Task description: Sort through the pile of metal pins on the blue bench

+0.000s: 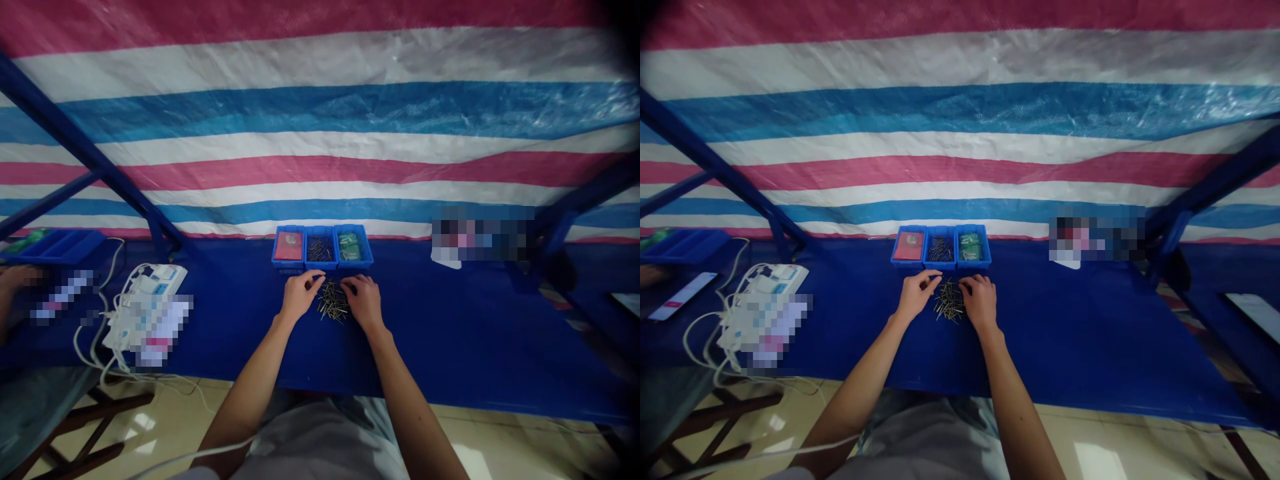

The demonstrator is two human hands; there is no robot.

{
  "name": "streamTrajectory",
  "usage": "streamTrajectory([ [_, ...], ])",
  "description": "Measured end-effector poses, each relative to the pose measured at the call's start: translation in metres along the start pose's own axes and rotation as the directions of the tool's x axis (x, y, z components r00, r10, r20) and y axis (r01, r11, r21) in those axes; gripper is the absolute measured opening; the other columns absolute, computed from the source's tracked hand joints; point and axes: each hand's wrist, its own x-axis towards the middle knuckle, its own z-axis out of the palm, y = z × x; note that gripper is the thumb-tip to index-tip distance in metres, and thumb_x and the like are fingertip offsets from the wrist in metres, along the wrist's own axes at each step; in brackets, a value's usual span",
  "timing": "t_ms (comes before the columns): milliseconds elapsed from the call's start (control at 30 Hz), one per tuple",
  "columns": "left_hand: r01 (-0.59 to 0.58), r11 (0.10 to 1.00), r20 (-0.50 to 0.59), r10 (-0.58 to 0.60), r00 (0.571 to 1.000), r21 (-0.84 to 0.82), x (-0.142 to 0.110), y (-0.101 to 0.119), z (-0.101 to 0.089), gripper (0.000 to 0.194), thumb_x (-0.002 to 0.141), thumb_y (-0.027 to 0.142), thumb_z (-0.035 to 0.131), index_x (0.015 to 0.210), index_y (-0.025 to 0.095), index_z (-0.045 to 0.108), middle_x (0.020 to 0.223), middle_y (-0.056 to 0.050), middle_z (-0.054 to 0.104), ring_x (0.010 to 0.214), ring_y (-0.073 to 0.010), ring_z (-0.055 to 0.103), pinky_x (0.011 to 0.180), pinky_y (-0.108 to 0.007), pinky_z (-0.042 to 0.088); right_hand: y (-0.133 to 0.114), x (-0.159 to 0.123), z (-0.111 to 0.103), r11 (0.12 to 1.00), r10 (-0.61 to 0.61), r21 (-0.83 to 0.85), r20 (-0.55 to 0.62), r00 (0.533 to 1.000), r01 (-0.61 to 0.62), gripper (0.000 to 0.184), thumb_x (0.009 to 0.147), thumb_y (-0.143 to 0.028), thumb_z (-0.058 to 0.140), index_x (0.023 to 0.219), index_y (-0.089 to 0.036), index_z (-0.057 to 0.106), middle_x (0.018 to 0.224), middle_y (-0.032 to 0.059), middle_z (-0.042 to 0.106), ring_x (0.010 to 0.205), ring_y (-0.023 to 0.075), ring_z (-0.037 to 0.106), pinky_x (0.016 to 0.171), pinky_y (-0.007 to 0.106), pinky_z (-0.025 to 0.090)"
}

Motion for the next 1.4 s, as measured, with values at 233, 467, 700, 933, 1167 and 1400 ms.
streamTrajectory([
  [233, -0.011, 0.997, 0.075, 0.006, 0.997, 0.075, 0.000, 0.000, 0.000, 0.028, 0.094, 0.042, 0.057, 0.106, 0.025, 0.076, 0.062, 0.003, 0.064, 0.055, -0.0101, 0.052, 0.061, -0.019, 0.040, -0.007, -0.003, 0.000, 0.992, 0.002, -0.129, 0.027, 1.000, 0.002, 0.017, 0.095, -0.018, 0.054, 0.084, -0.022, 0.067, 0.088, 0.0051, 0.067, 0.088, 0.0236, 0.052, 0.073, 0.034, 0.029],
  [467, -0.022, 0.997, 0.090, 0.015, 0.996, 0.080, 0.001, 0.001, -0.001, 0.029, 0.094, 0.042, 0.056, 0.105, 0.024, 0.076, 0.060, 0.003, 0.064, 0.054, -0.0102, 0.052, 0.059, -0.020, 0.039, -0.004, -0.002, 0.005, 0.987, 0.015, -0.157, 0.020, 1.000, -0.012, 0.017, 0.095, -0.012, 0.048, 0.087, -0.019, 0.061, 0.092, 0.0079, 0.067, 0.089, 0.0249, 0.053, 0.075, 0.035, 0.029],
  [700, -0.103, 0.995, -0.049, 0.102, 0.994, -0.018, -0.007, 0.003, 0.000, 0.029, 0.095, 0.039, 0.057, 0.101, 0.020, 0.077, 0.065, 0.000, 0.066, 0.053, -0.0095, 0.050, 0.058, -0.021, 0.041, -0.002, -0.003, -0.002, 0.997, -0.049, 0.053, -0.067, 0.997, 0.053, 0.017, 0.096, -0.013, 0.040, 0.091, -0.019, 0.055, 0.093, 0.0088, 0.065, 0.086, 0.0248, 0.053, 0.076, 0.035, 0.034],
  [933, -0.302, 0.953, -0.077, 0.298, 0.951, -0.034, -0.010, 0.010, 0.005, 0.021, 0.093, 0.034, 0.062, 0.101, 0.021, 0.077, 0.086, -0.007, 0.070, 0.080, -0.0168, 0.062, 0.075, -0.030, 0.050, -0.019, -0.008, -0.011, 0.967, -0.243, 0.084, 0.020, 0.970, 0.241, 0.019, 0.101, -0.017, 0.036, 0.095, -0.021, 0.054, 0.093, 0.0082, 0.062, 0.088, 0.0246, 0.051, 0.079, 0.037, 0.036],
  [1167, -0.358, 0.933, -0.015, 0.357, 0.934, -0.042, -0.007, 0.007, 0.008, 0.015, 0.091, 0.031, 0.066, 0.094, 0.020, 0.076, 0.087, -0.007, 0.073, 0.084, -0.0180, 0.062, 0.079, -0.032, 0.052, -0.022, -0.009, -0.013, 0.954, -0.280, 0.120, 0.023, 0.960, 0.276, 0.020, 0.101, -0.017, 0.035, 0.094, -0.020, 0.053, 0.093, 0.0083, 0.060, 0.087, 0.0244, 0.050, 0.080, 0.038, 0.038],
  [1400, -0.288, 0.956, 0.018, 0.289, 0.957, -0.061, -0.008, 0.007, 0.008, 0.013, 0.092, 0.028, 0.065, 0.095, 0.019, 0.075, 0.087, -0.006, 0.070, 0.084, -0.0167, 0.065, 0.080, -0.029, 0.052, -0.021, -0.010, -0.015, 0.939, -0.189, 0.284, -0.043, 0.981, 0.193, 0.021, 0.103, -0.026, 0.037, 0.103, -0.020, 0.057, 0.094, 0.0076, 0.062, 0.089, 0.0235, 0.054, 0.080, 0.037, 0.043],
])
